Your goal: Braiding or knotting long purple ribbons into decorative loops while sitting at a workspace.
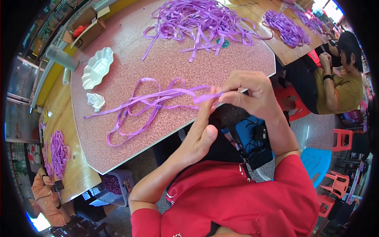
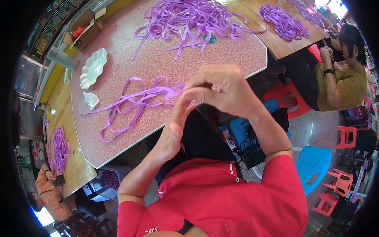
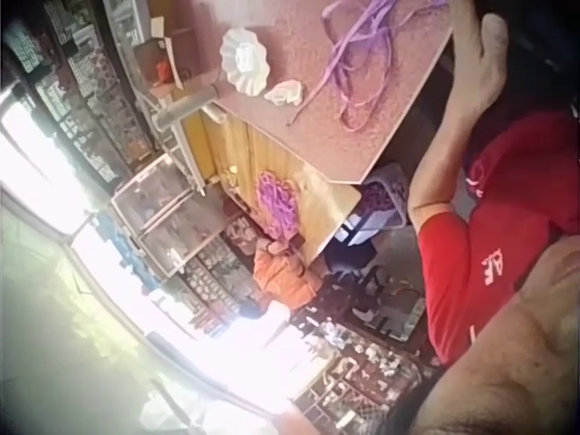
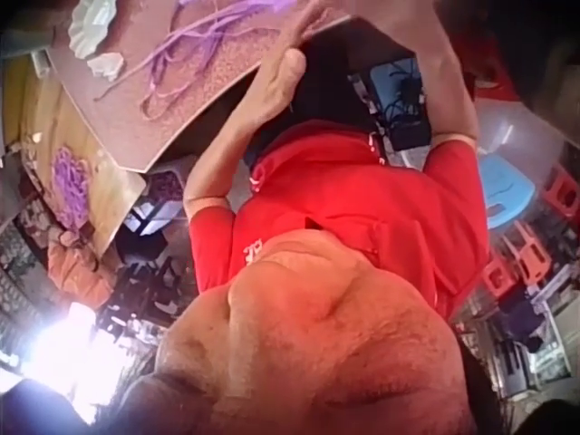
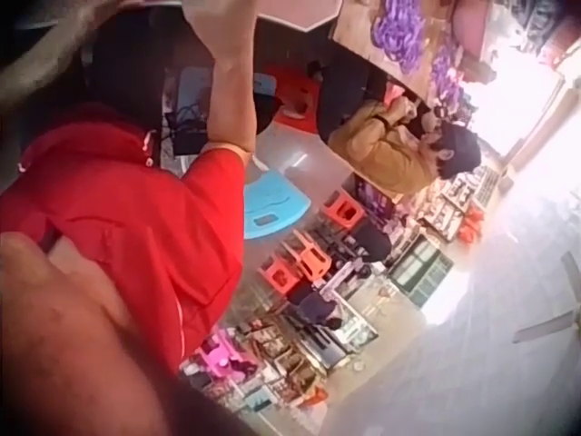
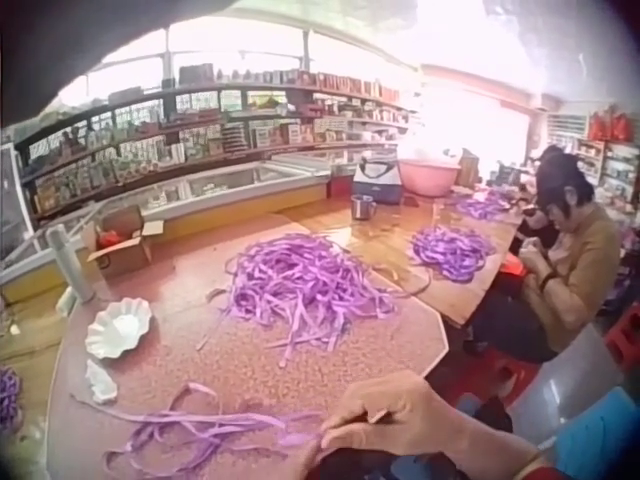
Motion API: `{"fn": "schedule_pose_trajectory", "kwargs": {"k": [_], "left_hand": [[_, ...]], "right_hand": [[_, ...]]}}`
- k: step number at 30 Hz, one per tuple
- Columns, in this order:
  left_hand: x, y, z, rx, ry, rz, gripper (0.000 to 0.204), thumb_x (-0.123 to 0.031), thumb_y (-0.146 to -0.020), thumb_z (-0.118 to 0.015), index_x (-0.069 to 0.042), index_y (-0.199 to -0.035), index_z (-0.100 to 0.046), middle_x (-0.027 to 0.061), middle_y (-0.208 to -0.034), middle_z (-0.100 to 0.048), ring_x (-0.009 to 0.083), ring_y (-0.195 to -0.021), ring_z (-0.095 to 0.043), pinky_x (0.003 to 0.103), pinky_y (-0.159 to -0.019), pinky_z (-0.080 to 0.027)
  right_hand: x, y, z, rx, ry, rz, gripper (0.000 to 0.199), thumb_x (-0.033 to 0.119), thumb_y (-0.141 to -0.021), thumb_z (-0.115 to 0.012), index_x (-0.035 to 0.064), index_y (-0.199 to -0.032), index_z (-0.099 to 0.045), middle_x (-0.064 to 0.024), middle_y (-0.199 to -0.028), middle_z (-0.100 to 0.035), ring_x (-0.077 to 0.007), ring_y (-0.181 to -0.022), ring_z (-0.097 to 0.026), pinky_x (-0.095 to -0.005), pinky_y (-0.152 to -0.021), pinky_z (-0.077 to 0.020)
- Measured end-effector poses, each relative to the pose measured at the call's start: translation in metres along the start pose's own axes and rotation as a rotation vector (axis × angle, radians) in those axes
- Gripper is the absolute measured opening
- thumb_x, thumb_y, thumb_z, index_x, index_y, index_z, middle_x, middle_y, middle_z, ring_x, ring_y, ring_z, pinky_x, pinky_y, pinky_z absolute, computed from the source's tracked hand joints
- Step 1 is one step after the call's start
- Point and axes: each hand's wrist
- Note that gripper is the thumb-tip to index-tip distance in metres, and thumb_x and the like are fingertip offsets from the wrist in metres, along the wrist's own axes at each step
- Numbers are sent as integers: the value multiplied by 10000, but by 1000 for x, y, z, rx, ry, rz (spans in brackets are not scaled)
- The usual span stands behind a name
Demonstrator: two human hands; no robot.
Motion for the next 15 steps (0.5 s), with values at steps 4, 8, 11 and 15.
{"fn": "schedule_pose_trajectory", "kwargs": {"k": [4, 8, 11, 15], "left_hand": [[-10, -31, -13, -177, 341, -50, 760, -543, -1011, -302, 20, -1511, -199, 197, -1552, -254, 273, -1445, -248, 406, -1177, -191], [-19, -30, -16, -236, 646, 46, 572, -359, -1068, -279, 36, -1481, -281, 187, -1511, -339, 254, -1417, -305, 360, -1176, -223], [-23, -30, -14, -277, 740, 118, 555, -345, -1068, -281, 35, -1472, -304, 171, -1498, -362, 251, -1400, -335, 362, -1172, -240], [-17, -26, -11, -337, 638, 107, 548, -345, -1062, -309, 21, -1470, -311, 127, -1440, -424, 226, -1367, -375, 378, -1138, -294]], "right_hand": [[2, 6, -15, -60, 147, 165, 166, 111, -768, -796, 16, -881, -719, -92, -780, -681, -175, -691, -664, -282, -618, -508], [-3, 9, -36, -225, 159, 170, 258, 99, -723, -824, 19, -944, -719, -90, -821, -699, -184, -734, -678, -302, -661, -528], [-10, 8, -49, -283, 7, 241, 280, 68, -717, -820, 31, -974, -716, -77, -895, -696, -178, -815, -666, -309, -758, -521], [-17, 6, -52, -238, 54, 303, 276, 51, -729, -811, 33, -985, -710, -81, -928, -676, -177, -829, -646, -297, -753, -514]]}}
Point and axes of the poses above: each hand's wrist, its own y-axis away from the middle knuckle, its own z-axis out of the back of the hand, x = y × z
